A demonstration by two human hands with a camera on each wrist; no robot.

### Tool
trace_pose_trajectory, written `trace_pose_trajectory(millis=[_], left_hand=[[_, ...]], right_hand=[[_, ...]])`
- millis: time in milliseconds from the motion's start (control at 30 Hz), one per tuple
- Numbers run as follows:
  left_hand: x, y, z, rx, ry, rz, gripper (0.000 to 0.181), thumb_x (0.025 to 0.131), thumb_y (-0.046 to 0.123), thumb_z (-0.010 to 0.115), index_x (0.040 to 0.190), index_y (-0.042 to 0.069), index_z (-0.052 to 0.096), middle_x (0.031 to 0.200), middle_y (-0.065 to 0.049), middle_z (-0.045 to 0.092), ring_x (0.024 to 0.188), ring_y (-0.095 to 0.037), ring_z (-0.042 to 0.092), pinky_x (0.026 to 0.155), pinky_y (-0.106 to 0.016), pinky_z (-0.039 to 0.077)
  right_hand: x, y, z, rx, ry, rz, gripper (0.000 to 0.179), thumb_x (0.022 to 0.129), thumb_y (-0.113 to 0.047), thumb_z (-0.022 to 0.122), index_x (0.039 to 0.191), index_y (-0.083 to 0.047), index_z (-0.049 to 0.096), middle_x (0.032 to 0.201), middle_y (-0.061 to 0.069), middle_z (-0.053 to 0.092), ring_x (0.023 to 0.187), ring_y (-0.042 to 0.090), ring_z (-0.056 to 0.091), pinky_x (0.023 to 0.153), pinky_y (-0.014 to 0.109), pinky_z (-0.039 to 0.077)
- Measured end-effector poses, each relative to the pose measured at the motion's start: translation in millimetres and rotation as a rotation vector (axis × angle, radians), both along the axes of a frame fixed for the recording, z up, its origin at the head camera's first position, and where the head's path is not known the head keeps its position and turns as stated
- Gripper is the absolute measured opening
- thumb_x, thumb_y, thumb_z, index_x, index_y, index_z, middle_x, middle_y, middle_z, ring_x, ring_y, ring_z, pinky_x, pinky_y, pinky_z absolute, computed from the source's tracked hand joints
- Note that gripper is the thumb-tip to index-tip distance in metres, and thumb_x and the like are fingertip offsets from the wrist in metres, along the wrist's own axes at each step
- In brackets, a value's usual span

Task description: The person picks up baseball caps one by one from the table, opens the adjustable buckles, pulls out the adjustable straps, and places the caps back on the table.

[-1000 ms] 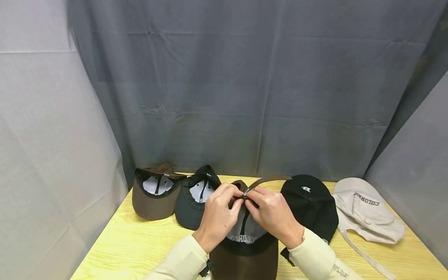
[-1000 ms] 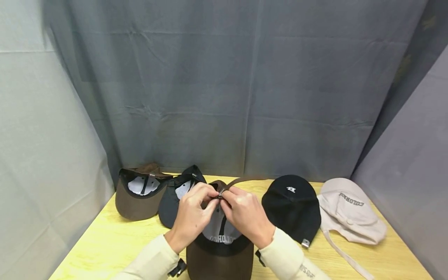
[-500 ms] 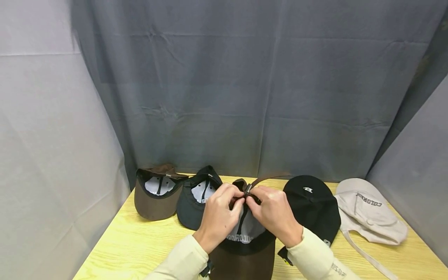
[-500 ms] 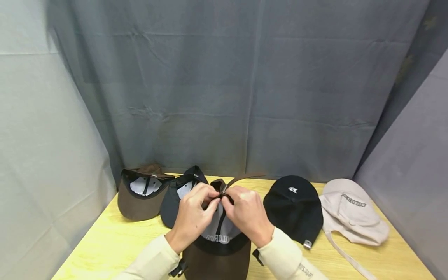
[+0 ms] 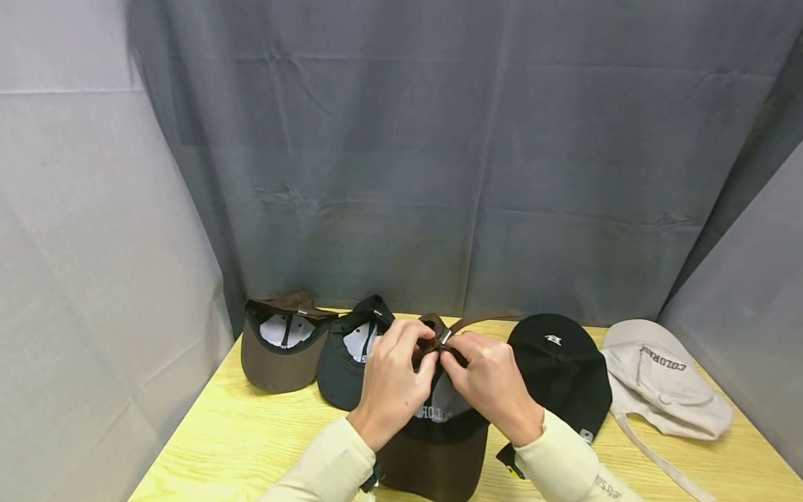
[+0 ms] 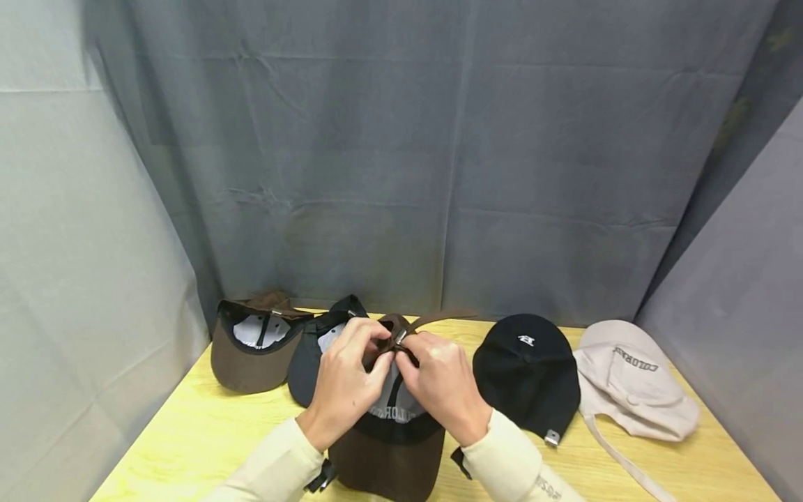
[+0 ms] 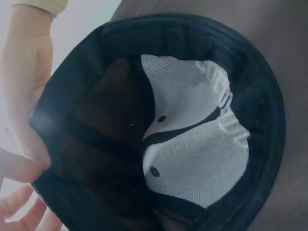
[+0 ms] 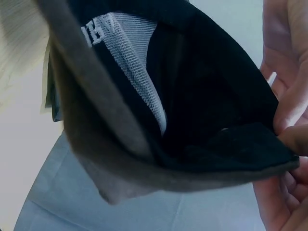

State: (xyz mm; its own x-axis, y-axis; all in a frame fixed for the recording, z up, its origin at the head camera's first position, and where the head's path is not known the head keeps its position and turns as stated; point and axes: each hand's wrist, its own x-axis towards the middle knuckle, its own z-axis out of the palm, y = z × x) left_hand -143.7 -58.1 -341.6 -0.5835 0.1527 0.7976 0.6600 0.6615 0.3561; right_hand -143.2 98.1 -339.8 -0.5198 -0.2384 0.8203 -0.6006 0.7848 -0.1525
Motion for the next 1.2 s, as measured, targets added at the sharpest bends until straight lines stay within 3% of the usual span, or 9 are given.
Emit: trace_pose_trajectory(millis=[167, 433, 700, 1200], left_hand=[[-0.6, 0.3, 4.2, -0.025, 0.014, 0.028, 0.024, 0.079, 0.011, 0.079, 0.100, 0.016, 0.070, 0.103, 0.002, 0.066, 0.094, -0.016, 0.066, 0.080, -0.035, 0.049], [-0.3, 0.6, 8.9, -0.055, 0.042, 0.054, 0.011, 0.083, 0.011, 0.073, 0.092, 0.018, 0.073, 0.097, 0.005, 0.068, 0.087, -0.015, 0.063, 0.075, -0.033, 0.046], [-1.9, 0.3, 9.1, -0.049, 0.080, 0.055, 0.008, 0.082, 0.011, 0.073, 0.086, 0.018, 0.074, 0.093, 0.007, 0.071, 0.085, -0.014, 0.062, 0.077, -0.033, 0.045], [0.5, -1.3, 0.7, -0.051, 0.083, 0.066, 0.006, 0.082, 0.012, 0.073, 0.081, 0.018, 0.072, 0.090, 0.008, 0.071, 0.084, -0.013, 0.063, 0.075, -0.031, 0.044]], right_hand=[[-0.7, 0.8, 1.7, 0.008, 0.028, 0.009, 0.011, 0.073, -0.002, 0.080, 0.077, -0.009, 0.073, 0.070, 0.000, 0.070, 0.062, 0.011, 0.065, 0.057, 0.027, 0.053], [-0.6, 0.5, 4.0, 0.016, 0.042, 0.031, 0.012, 0.073, -0.002, 0.080, 0.077, -0.010, 0.072, 0.068, -0.001, 0.066, 0.059, 0.010, 0.060, 0.056, 0.026, 0.050], [0.3, -2.2, 6.2, 0.018, 0.075, -0.006, 0.014, 0.071, -0.002, 0.078, 0.069, -0.012, 0.068, 0.062, -0.003, 0.062, 0.054, 0.008, 0.057, 0.052, 0.024, 0.046], [-3.2, 1.0, 5.2, -0.026, 0.026, -0.014, 0.014, 0.072, 0.000, 0.077, 0.070, -0.012, 0.070, 0.067, -0.001, 0.069, 0.059, 0.010, 0.064, 0.056, 0.027, 0.052]])
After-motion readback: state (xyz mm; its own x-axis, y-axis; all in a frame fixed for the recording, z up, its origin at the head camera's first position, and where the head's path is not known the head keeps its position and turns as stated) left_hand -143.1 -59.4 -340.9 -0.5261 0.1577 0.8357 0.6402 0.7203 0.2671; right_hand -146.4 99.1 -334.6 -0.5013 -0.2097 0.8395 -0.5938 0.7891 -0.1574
